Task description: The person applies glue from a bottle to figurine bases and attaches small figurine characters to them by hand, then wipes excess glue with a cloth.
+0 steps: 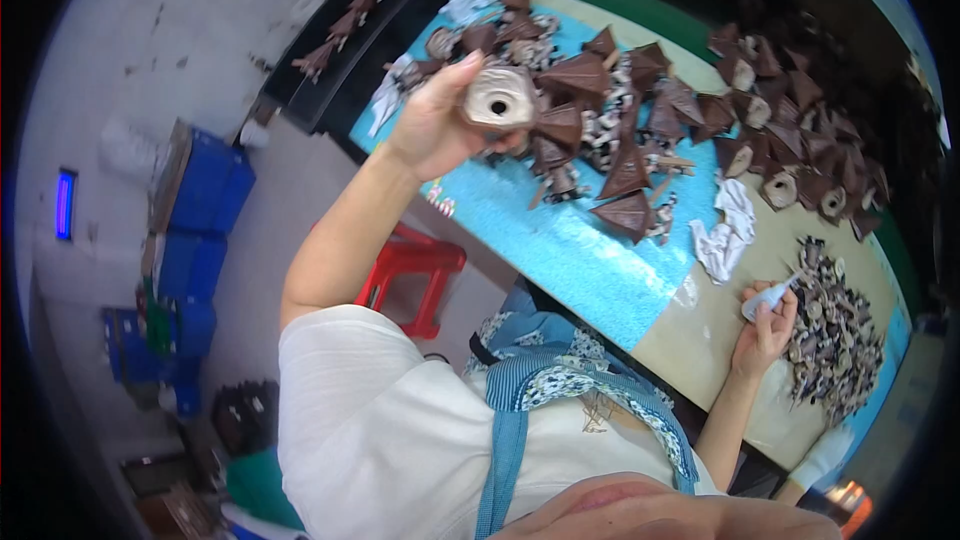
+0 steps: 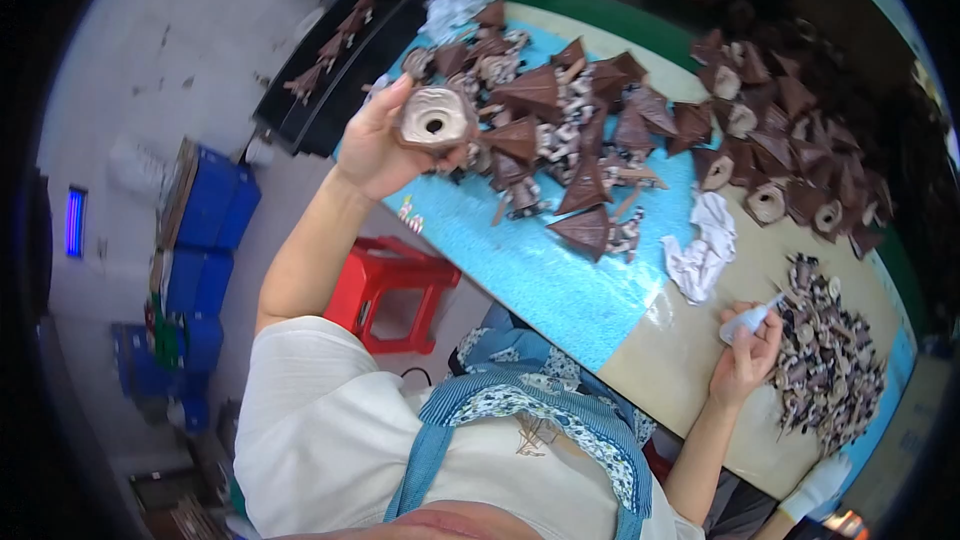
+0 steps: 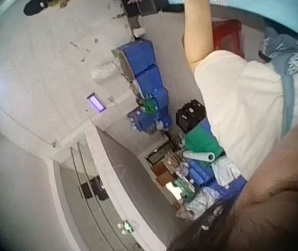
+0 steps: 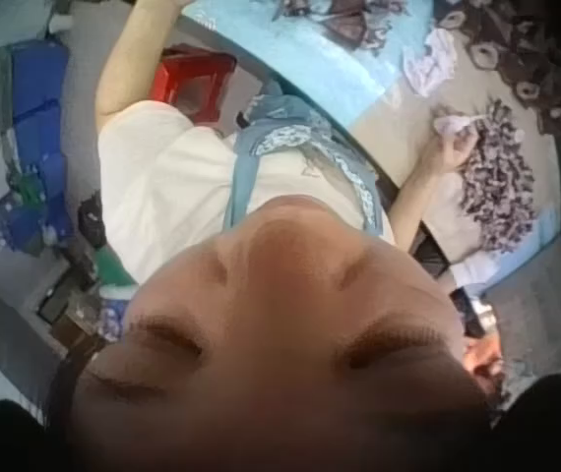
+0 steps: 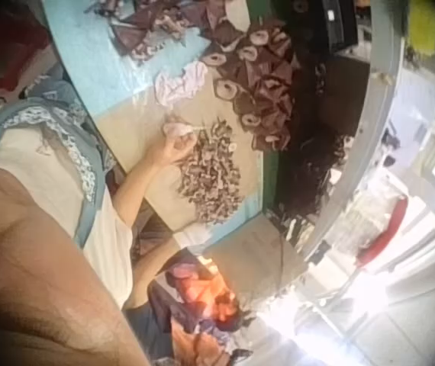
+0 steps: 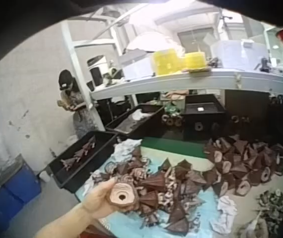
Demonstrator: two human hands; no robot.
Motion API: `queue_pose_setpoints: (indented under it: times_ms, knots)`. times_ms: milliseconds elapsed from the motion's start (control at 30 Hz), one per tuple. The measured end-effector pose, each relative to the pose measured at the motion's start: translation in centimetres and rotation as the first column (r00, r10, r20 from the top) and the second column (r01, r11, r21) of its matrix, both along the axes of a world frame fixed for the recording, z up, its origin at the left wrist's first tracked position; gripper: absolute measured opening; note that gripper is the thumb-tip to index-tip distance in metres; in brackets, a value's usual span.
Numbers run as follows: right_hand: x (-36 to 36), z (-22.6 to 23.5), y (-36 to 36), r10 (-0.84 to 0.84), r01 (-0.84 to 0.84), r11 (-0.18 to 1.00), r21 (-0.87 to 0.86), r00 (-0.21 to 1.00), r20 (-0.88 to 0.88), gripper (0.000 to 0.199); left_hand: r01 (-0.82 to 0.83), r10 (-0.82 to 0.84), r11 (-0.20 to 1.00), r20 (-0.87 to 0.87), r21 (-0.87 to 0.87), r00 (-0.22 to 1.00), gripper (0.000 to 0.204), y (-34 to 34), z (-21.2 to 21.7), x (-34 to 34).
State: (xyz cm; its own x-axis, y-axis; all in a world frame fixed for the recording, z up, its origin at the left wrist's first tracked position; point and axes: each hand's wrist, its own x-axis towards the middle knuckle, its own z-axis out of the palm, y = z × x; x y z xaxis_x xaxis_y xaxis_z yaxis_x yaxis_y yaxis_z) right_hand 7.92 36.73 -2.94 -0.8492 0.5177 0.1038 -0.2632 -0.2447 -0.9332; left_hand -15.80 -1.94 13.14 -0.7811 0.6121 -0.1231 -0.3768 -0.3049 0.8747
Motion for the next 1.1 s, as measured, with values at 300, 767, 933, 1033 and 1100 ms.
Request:
queue_pose_setpoints:
  times_ms: [300,767,933,1033,1100]
  knots:
    - [-0.4,0.0,0.1,0.020,-0.020,0.999,0.044,1.000,-0.007,0.037,-0.632,0.634,0.752,-0.058,-0.186,0.771,0.054,-18.3,-5.2,2.3]
    - [-0.1,-0.3,0.7,0.060,-0.059,0.997,0.049,0.998,-0.022,0.036,-0.840,0.795,0.539,-0.295,-0.053,0.529,0.031,-20.7,-1.2,-0.3]
    - [-0.2,-0.2,0.5,0.054,-0.052,0.998,0.042,0.998,-0.034,0.036,-0.791,0.727,0.581,-0.314,-0.192,0.610,0.034,-18.6,-5.5,1.0]
    - [0.0,-0.3,0.6,0.003,-0.002,0.998,0.066,1.000,-0.016,0.037,-0.826,0.766,0.498,-0.312,-0.263,0.562,0.036,-17.0,-8.4,0.1]
    - [0.5,-0.4,0.9,0.026,-0.025,0.999,0.049,1.000,-0.015,0.039,-0.873,0.703,0.323,-0.525,-0.365,0.480,0.040,-16.8,-11.4,-0.7]
